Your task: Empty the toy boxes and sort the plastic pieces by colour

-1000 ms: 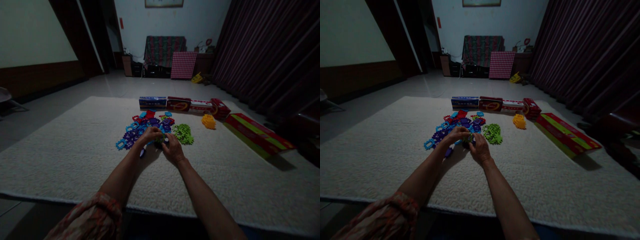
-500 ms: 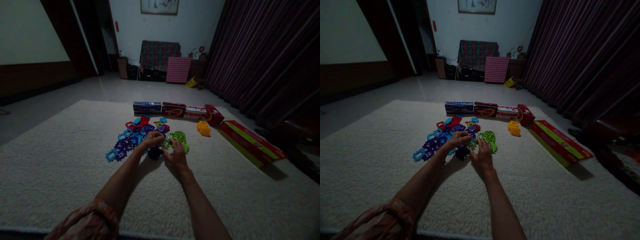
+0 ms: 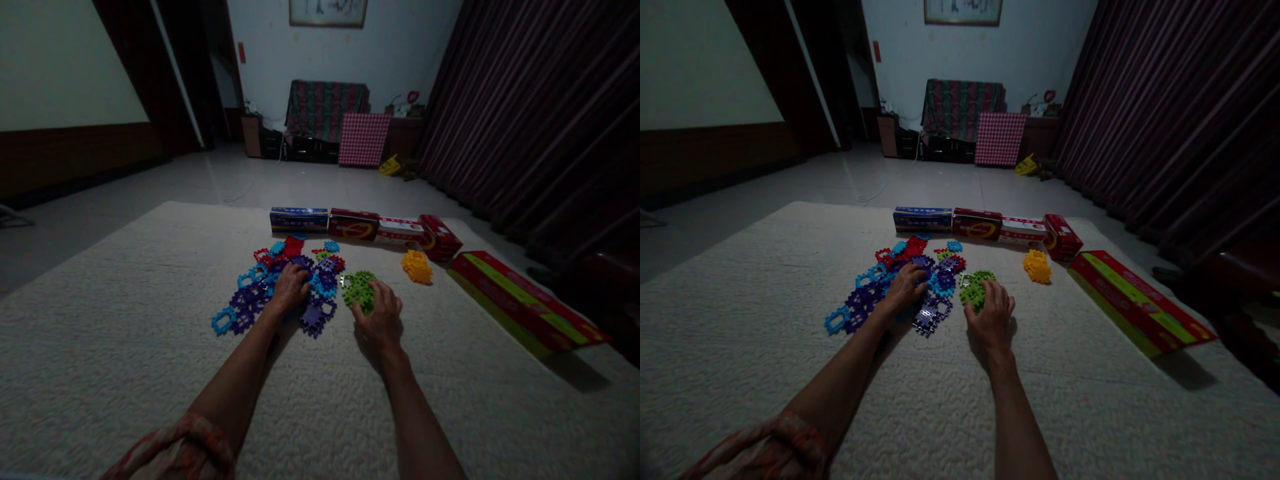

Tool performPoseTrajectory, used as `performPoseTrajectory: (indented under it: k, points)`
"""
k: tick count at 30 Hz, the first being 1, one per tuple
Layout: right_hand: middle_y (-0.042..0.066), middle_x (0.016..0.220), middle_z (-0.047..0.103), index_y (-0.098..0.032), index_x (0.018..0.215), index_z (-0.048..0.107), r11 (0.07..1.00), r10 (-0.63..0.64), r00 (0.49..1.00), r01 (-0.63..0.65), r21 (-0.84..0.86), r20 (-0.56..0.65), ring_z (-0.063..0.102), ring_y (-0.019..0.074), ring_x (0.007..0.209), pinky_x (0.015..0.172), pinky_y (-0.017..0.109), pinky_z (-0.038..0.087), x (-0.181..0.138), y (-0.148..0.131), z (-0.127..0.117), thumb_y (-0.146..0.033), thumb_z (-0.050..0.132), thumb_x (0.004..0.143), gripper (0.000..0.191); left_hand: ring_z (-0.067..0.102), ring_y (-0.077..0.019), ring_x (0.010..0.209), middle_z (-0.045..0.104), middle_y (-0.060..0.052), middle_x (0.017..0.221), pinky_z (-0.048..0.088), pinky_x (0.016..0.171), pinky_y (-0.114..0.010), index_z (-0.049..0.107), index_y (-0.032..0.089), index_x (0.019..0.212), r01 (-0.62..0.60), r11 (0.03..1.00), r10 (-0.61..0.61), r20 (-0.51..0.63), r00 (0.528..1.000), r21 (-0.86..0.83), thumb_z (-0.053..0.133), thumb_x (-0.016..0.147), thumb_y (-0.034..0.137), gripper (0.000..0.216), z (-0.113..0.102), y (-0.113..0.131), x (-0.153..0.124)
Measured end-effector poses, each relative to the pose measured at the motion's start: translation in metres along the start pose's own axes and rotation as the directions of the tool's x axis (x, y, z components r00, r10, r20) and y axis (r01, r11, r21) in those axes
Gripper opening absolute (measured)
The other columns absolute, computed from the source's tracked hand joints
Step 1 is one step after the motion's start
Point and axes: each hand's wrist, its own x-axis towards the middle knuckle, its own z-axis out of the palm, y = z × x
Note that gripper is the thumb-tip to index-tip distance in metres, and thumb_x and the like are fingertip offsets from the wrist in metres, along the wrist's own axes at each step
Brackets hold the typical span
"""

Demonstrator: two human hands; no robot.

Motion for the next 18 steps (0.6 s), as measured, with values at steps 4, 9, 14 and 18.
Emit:
performPoseTrajectory:
  k: [4, 9, 14, 18]
  points:
    - [0.014, 0.124, 0.065, -0.02, 0.12, 0.057, 0.998, -0.054, 0.998, 0.055, 0.01, -0.034, 0.056, 0.0298, 0.12, 0.103, 0.049, 0.037, 0.006, -0.012, -0.005, -0.026, 0.055, 0.087, 0.034, 0.046, -0.031, 0.135, 0.062, -0.011, 0.132, 0.04, 0.113, -0.047, 0.072, 0.021, 0.113, 0.049, 0.998, -0.051, 0.042, 0.998, 0.05, 0.06, 0.09, 0.028, 0.027, 0.003, -0.004, -0.003]
    - [0.013, 0.119, 0.069, -0.018, 0.111, 0.066, 0.998, -0.035, 0.971, 0.046, -0.039, 0.236, 0.059, 0.0282, 0.114, 0.099, 0.044, 0.037, 0.049, -0.031, 0.002, -0.019, 0.053, 0.086, 0.028, 0.053, -0.0281, 0.127, 0.064, -0.011, 0.125, 0.043, 0.109, -0.041, 0.072, 0.019, 0.108, 0.052, 0.998, -0.055, 0.066, 0.996, 0.045, 0.056, 0.088, 0.021, 0.026, -0.001, -0.007, -0.003]
    - [0.014, 0.125, 0.068, -0.02, 0.114, 0.068, 0.979, 0.057, 0.849, 0.054, -0.195, 0.526, 0.056, 0.0304, 0.121, 0.101, 0.045, 0.035, 0.117, -0.055, 0.041, -0.023, 0.054, 0.089, 0.029, 0.057, -0.0259, 0.118, 0.064, -0.011, 0.123, 0.045, 0.106, -0.04, 0.071, 0.018, 0.111, 0.066, 0.997, -0.07, 0.092, 0.993, 0.044, 0.052, 0.088, 0.019, 0.029, -0.003, -0.004, -0.003]
    - [0.017, 0.128, 0.066, -0.017, 0.118, 0.067, 0.94, 0.169, 0.795, 0.047, -0.337, 0.582, 0.055, 0.0333, 0.123, 0.102, 0.049, 0.034, 0.147, -0.064, 0.081, -0.037, 0.055, 0.092, 0.035, 0.055, -0.0262, 0.122, 0.062, -0.011, 0.128, 0.045, 0.106, -0.041, 0.069, 0.02, 0.115, 0.087, 0.995, -0.091, 0.101, 0.991, 0.04, 0.052, 0.089, 0.02, 0.031, -0.002, -0.003, -0.003]
